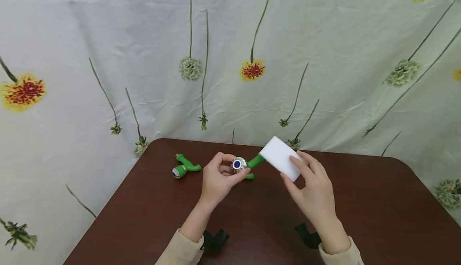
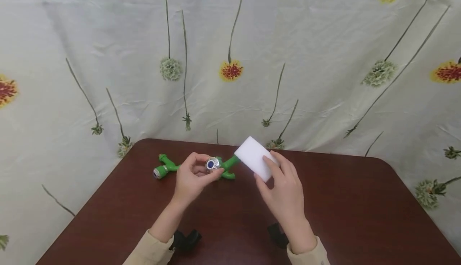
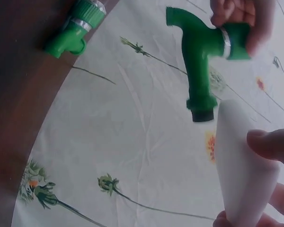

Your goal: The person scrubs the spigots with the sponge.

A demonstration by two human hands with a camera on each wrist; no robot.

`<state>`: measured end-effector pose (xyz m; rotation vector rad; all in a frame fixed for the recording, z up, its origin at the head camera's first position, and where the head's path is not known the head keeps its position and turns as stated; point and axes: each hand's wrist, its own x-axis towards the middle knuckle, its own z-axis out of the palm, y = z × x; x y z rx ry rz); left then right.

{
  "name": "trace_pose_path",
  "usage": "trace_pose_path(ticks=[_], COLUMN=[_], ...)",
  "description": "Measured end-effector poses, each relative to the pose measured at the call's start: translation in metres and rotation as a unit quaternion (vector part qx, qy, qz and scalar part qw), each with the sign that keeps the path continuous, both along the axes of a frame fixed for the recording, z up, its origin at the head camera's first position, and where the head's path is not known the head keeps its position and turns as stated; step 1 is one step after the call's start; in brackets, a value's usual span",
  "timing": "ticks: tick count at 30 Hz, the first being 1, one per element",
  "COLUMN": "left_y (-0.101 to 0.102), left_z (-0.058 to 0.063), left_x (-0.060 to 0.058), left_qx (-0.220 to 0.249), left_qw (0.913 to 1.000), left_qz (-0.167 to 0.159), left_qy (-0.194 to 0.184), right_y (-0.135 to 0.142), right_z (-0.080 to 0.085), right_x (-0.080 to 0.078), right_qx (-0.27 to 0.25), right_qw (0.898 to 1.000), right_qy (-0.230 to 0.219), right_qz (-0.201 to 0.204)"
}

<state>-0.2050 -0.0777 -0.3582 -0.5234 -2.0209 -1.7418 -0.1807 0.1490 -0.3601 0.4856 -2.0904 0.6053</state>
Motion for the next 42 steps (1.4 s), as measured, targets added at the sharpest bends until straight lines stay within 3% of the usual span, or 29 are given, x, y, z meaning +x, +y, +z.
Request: trace_pose_path(ticks=[3,11,20,28,42], left_y=[-0.004,-0.020,-0.034,-0.039,-0.051], left_z=[-0.004,-0.032,-0.044,-0.057,-0.085], left_x=[-0.001,-0.020,-0.030,-0.033,-0.043], left_qx=[-0.003,0.008,0.090,0.059,0.040], left_qw=[0.9993,0.9938,0.9774,0.9720,0.9577], left_qz=[0.021,0.077,0.102,0.131,0.137], left_qy=[-0.031,-0.080,-0.162,-0.185,-0.250], right_y=[0.004,0.010,0.013,0.015,0.016], right_z=[0.002,0.004,0.004,0.004,0.002], right_x=[0.002,0.008,0.011,0.014,0.013], right_qx=[-0.023,-0.035,-0.034,-0.038,-0.042], right_qw=[1.000,0.999,0.999,0.999,0.999], right_qy=[0.008,0.022,0.028,0.026,0.024], right_qz=[-0.003,0.002,-0.002,-0.001,0.000])
